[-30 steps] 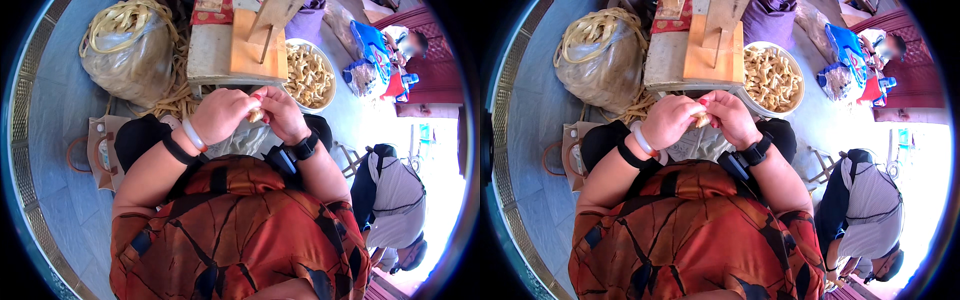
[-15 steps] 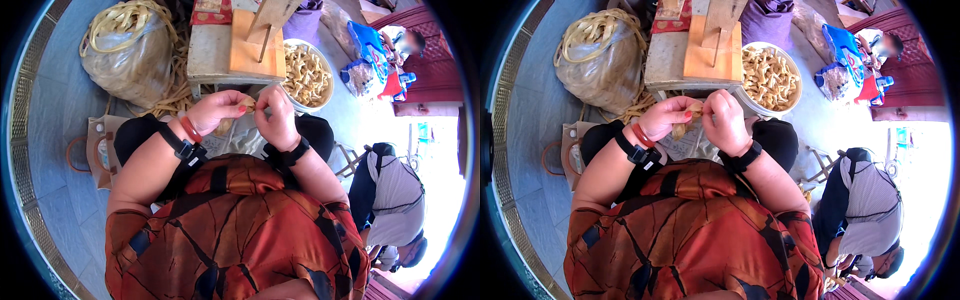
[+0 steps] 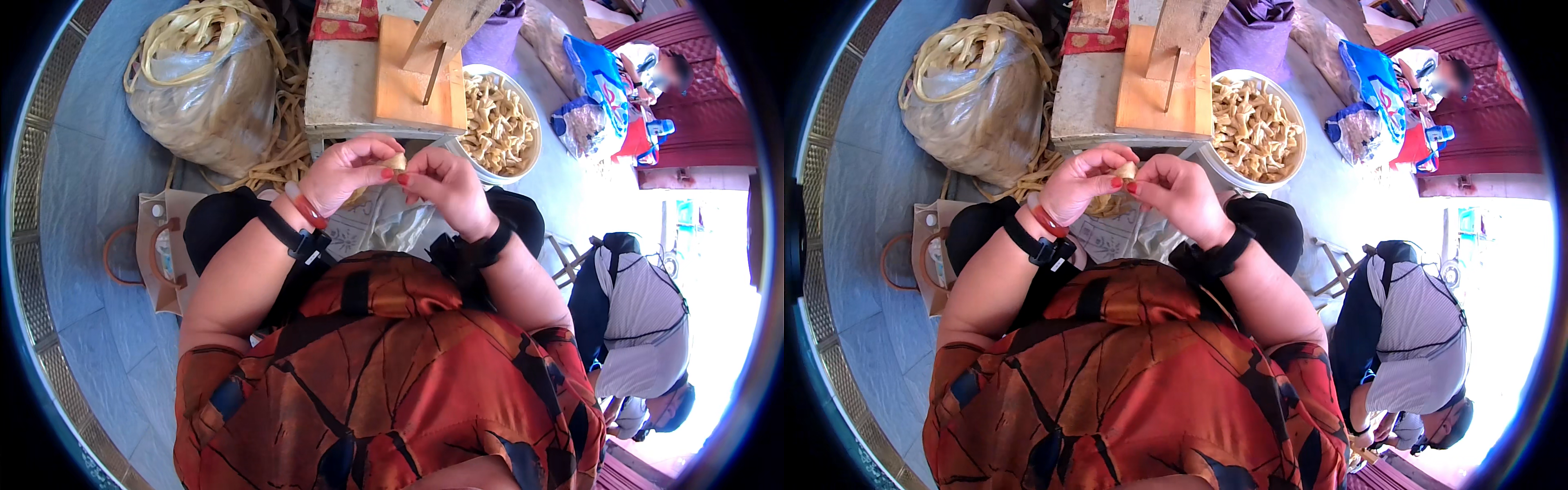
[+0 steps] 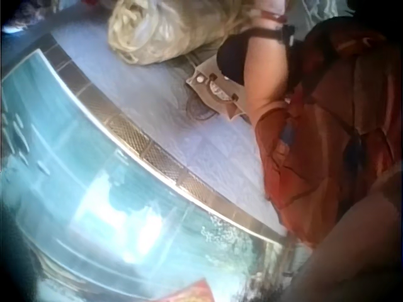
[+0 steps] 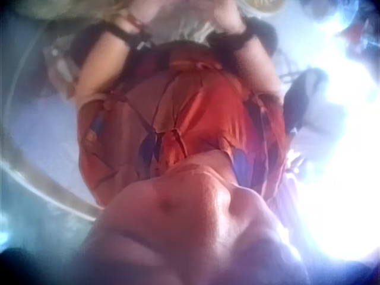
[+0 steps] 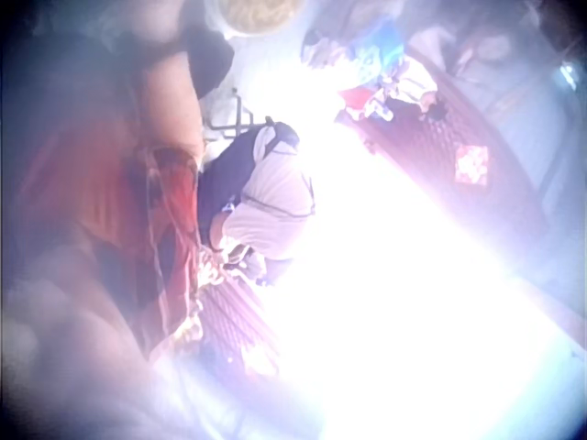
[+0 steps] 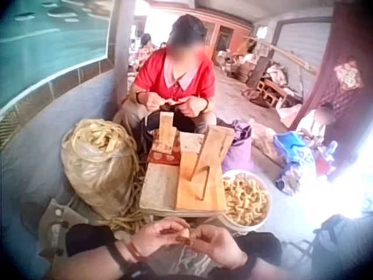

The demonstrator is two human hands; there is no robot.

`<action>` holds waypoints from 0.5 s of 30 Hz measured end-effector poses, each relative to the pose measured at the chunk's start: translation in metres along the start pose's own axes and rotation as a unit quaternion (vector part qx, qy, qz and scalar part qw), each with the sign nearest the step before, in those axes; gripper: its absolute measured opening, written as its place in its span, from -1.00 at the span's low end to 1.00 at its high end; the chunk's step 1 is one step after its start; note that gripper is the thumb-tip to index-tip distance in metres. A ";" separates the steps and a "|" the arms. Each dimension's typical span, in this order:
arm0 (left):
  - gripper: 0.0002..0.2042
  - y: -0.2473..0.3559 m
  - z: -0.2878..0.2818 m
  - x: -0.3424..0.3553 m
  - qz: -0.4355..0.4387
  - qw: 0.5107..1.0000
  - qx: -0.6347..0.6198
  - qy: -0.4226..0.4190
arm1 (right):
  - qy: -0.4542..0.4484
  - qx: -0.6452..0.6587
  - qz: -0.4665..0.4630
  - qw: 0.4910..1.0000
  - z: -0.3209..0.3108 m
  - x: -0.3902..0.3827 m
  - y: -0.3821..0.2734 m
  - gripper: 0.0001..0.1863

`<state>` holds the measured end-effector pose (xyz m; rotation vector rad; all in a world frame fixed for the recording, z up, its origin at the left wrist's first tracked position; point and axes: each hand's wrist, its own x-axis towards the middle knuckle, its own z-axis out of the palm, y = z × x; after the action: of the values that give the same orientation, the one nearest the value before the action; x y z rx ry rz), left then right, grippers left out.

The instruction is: The person manipulates thin strips of material by hand, folding and weaving them into specific shapes and placing them into a bucket.

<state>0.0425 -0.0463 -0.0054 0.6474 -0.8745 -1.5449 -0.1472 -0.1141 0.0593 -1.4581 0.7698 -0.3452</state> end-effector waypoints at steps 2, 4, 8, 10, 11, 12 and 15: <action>-0.86 0.002 0.002 0.001 -0.004 1.000 -0.012 0.004 | -0.034 0.239 0.077 0.967 -0.007 -0.002 0.002 -0.94; -0.86 0.003 0.006 0.004 -0.027 0.999 -0.040 0.020 | -0.024 0.314 0.123 0.941 -0.005 -0.002 -0.002 -0.86; -0.85 -0.006 0.003 0.001 -0.014 0.999 -0.031 0.025 | 0.115 -0.390 -0.192 0.893 0.015 -0.006 -0.003 -0.79; -0.85 -0.007 0.006 0.001 -0.017 0.999 -0.016 0.044 | 0.125 -0.445 -0.224 0.858 0.012 -0.002 0.002 -0.81; -0.87 -0.005 0.009 0.003 -0.028 0.998 -0.014 0.060 | 0.129 -0.471 -0.240 0.839 0.011 -0.001 0.002 -0.83; -0.89 -0.002 0.014 0.004 -0.040 0.996 -0.011 0.077 | 0.124 -0.473 -0.221 0.844 0.011 -0.001 0.002 -0.82; -0.86 0.005 0.011 0.003 0.001 0.986 0.154 0.070 | 0.063 -0.333 -0.192 0.921 0.005 -0.001 0.004 -0.80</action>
<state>0.0358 -0.0479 0.0050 0.9652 -1.0162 -1.3541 -0.1452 -0.1095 0.0555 -2.2628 0.7340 -0.5062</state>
